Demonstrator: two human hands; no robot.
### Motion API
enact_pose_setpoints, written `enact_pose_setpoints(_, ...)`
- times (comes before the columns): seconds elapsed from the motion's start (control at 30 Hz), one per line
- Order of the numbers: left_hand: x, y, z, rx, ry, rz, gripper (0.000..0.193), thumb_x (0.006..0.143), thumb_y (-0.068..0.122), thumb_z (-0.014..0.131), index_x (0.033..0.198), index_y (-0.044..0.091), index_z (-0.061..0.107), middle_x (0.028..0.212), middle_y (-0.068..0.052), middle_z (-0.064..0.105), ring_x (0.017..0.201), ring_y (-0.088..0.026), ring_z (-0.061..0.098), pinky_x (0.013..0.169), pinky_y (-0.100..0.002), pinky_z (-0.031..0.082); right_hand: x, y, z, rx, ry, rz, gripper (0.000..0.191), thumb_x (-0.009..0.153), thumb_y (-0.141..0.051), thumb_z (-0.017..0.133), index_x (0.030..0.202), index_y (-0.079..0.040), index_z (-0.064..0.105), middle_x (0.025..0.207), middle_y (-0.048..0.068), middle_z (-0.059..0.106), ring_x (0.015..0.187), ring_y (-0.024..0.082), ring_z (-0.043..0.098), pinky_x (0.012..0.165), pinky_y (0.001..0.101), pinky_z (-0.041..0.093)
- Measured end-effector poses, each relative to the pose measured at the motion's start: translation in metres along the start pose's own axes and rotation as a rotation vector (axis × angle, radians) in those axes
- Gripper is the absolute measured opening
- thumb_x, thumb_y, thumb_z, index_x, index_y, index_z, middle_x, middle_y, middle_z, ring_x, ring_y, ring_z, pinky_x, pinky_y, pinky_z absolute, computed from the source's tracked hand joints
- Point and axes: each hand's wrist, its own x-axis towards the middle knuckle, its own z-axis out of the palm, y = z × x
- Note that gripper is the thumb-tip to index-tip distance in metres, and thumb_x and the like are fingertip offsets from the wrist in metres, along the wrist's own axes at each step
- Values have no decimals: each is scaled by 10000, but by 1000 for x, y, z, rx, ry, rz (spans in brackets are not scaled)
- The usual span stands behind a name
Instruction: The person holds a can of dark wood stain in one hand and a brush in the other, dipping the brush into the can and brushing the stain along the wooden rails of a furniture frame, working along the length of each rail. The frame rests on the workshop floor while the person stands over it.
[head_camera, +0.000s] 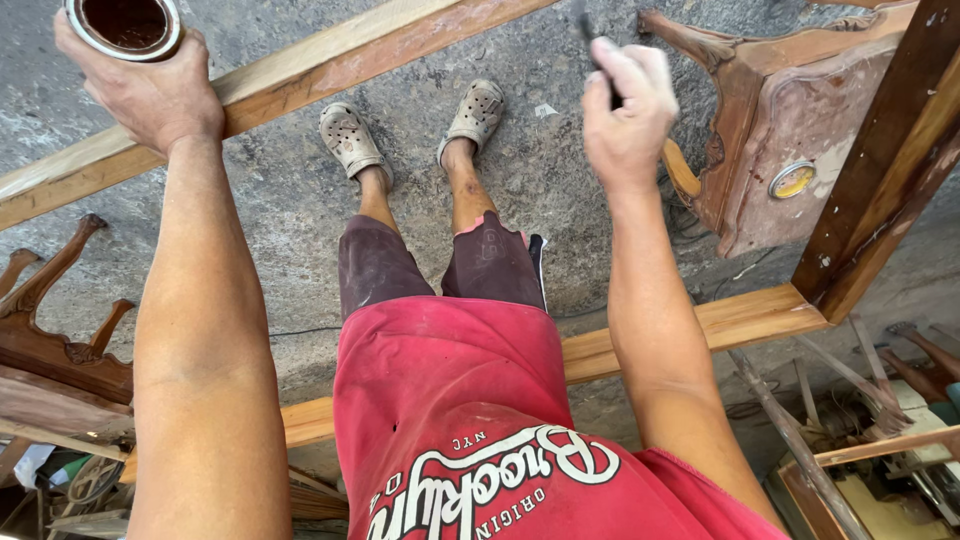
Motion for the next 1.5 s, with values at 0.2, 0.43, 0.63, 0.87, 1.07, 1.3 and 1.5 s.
enact_pose_setpoints(0.2,-1,3,-3,-10,-21,-20,967,762,307,815,1523,295,219,1354,-80,587,1273,-290,596,1069,-498,493,2,-3,-5,-3,62,-43,266,973,43,669,1220,8,759,1104,110,694,1003,202,690,904,334,577)
enact_pose_setpoints(0.43,0,6,-4,0,21,18,965,752,308,842,1507,278,242,1348,-81,614,1246,-322,605,1045,-503,496,-13,1,-7,6,0,-62,263,993,56,657,1235,13,750,1104,101,688,998,201,682,915,328,572)
enact_pose_setpoints(0.63,2,5,-5,-24,37,47,925,754,278,841,1484,298,274,1332,-49,664,1229,-320,642,1035,-504,512,-11,39,-9,264,152,242,283,979,50,618,1230,11,744,1105,55,635,826,111,607,697,269,523)
enact_pose_setpoints(0.87,1,0,-5,13,46,-3,956,737,294,853,1490,294,264,1294,-85,631,1207,-317,646,1012,-508,514,-30,34,19,82,114,66,333,947,71,715,1272,-3,716,1142,53,619,908,109,630,774,253,557)
enact_pose_setpoints(1.07,3,-5,-3,-54,33,75,952,773,290,849,1509,295,245,1320,-66,646,1233,-266,665,1043,-480,535,-27,22,3,94,156,85,353,943,82,686,1278,-20,733,1166,68,615,906,105,631,737,244,548)
enact_pose_setpoints(1.3,1,-1,-6,-11,33,19,947,758,295,851,1496,303,257,1303,-67,646,1209,-294,663,1019,-497,525,-24,13,2,9,44,-37,332,936,70,710,1258,-7,740,1120,79,641,989,161,661,861,293,567)
enact_pose_setpoints(1.5,0,4,-10,-13,56,30,933,745,291,856,1484,282,285,1275,-72,678,1188,-320,664,997,-502,522,-13,15,-11,67,116,49,286,967,65,666,1233,1,749,1122,85,661,966,157,647,839,285,555)
